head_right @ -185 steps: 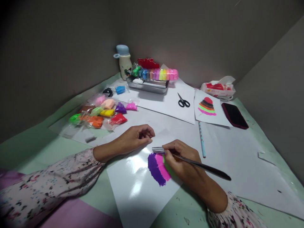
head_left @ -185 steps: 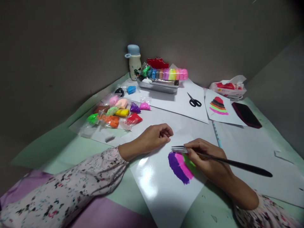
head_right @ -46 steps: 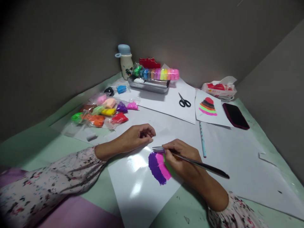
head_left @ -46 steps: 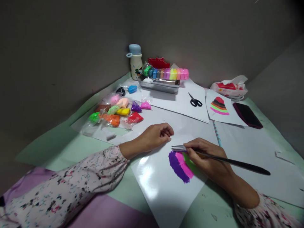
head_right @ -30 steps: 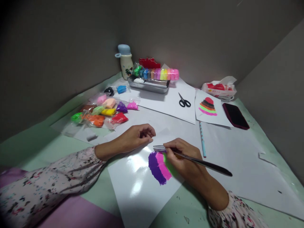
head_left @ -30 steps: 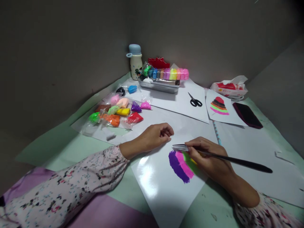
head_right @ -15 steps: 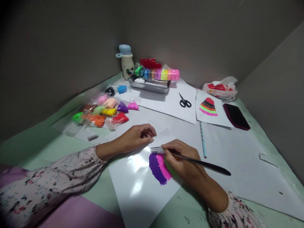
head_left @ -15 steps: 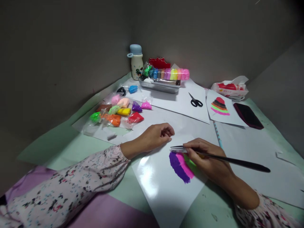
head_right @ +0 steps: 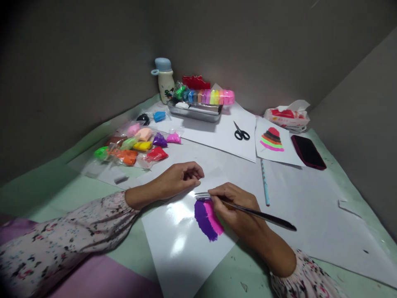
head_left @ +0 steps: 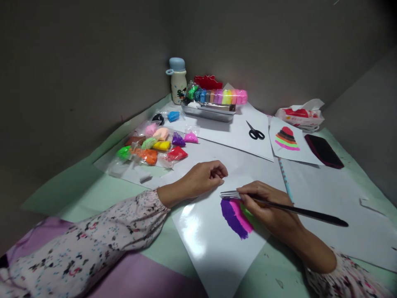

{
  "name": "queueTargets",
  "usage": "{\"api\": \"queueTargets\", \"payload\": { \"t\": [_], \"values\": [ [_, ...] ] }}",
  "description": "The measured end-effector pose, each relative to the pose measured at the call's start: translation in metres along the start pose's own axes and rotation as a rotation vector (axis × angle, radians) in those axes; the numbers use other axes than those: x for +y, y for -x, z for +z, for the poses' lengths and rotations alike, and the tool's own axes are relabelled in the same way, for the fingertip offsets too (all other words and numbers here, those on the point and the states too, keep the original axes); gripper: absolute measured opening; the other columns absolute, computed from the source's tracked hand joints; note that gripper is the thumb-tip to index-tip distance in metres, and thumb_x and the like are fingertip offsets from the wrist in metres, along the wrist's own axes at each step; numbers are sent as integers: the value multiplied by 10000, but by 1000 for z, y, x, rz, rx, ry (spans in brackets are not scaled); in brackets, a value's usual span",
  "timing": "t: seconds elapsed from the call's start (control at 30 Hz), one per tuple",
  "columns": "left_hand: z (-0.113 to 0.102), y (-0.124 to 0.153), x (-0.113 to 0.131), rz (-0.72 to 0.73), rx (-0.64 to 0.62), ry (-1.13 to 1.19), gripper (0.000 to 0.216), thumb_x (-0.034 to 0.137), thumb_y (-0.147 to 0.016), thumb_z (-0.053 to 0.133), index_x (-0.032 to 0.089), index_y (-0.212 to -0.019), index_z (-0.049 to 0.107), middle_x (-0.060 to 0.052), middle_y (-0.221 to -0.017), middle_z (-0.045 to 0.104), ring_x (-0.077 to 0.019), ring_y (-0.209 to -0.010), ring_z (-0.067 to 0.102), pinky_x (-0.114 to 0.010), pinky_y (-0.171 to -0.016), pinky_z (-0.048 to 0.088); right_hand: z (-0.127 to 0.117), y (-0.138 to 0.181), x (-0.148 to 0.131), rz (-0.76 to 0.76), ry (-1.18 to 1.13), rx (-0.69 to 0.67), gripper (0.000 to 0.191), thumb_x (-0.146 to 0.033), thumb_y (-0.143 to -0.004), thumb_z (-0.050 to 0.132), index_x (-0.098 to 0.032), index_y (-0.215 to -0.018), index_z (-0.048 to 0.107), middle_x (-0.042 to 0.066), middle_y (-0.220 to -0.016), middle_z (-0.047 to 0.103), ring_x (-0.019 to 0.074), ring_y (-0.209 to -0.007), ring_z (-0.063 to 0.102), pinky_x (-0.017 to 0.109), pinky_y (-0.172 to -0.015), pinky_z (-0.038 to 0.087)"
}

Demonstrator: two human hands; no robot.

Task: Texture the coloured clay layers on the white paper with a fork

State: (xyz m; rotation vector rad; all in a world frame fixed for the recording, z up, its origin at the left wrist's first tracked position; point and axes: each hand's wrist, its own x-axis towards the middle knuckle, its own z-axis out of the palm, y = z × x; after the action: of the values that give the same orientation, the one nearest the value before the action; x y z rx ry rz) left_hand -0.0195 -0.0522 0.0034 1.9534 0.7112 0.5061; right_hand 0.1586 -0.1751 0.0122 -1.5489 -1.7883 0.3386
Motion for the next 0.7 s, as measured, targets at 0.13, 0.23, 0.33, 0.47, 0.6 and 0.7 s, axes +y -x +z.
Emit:
{"api": "queueTargets", "payload": {
  "t": [0.13,0.23,0.33,0.47,0.6,0.7],
  "values": [
    [0,0,0,13,5,2,164,171,-772,561,181,-924,620,-11,-805,639,-120,-721,565,-249,-677,460,0,-1,-1,-18,-3,5,163,-145,-817,571,-226,-870,702,19,-834,718,163,-773,678,285,-695,537],
    [1,0,-1,17,-3,9,164,171,-773,556,181,-925,616,-12,-811,635,-119,-723,562,-248,-673,457,0,0,-1,-12,-5,7,165,-152,-819,570,-227,-879,704,19,-830,718,162,-767,678,283,-688,539],
    [1,0,-2,12,-5,17,171,173,-768,559,182,-928,617,-10,-805,632,-119,-721,561,-251,-674,457,1,1,0,-28,0,4,164,-160,-819,569,-227,-877,707,21,-832,719,162,-764,680,279,-684,540],
    [0,-1,-1,4,-6,18,170,174,-771,556,179,-930,617,-11,-800,629,-120,-717,558,-253,-673,458,1,1,3,-39,-8,4,165,-167,-815,574,-233,-881,709,24,-842,721,167,-769,682,287,-689,546],
    [1,0,0,-4,-1,2,167,175,-772,557,180,-927,618,-15,-801,634,-124,-723,562,-255,-679,461,0,2,4,-19,-41,2,139,-184,-818,590,-235,-863,711,30,-846,721,176,-780,685,303,-706,555],
    [1,0,-1,3,0,-4,172,174,-778,554,182,-936,619,-17,-810,639,-125,-733,570,-256,-687,465,-2,2,3,114,-180,63,99,-240,-826,623,-231,-886,701,37,-839,719,177,-751,696,298,-683,572]
  ]
}}
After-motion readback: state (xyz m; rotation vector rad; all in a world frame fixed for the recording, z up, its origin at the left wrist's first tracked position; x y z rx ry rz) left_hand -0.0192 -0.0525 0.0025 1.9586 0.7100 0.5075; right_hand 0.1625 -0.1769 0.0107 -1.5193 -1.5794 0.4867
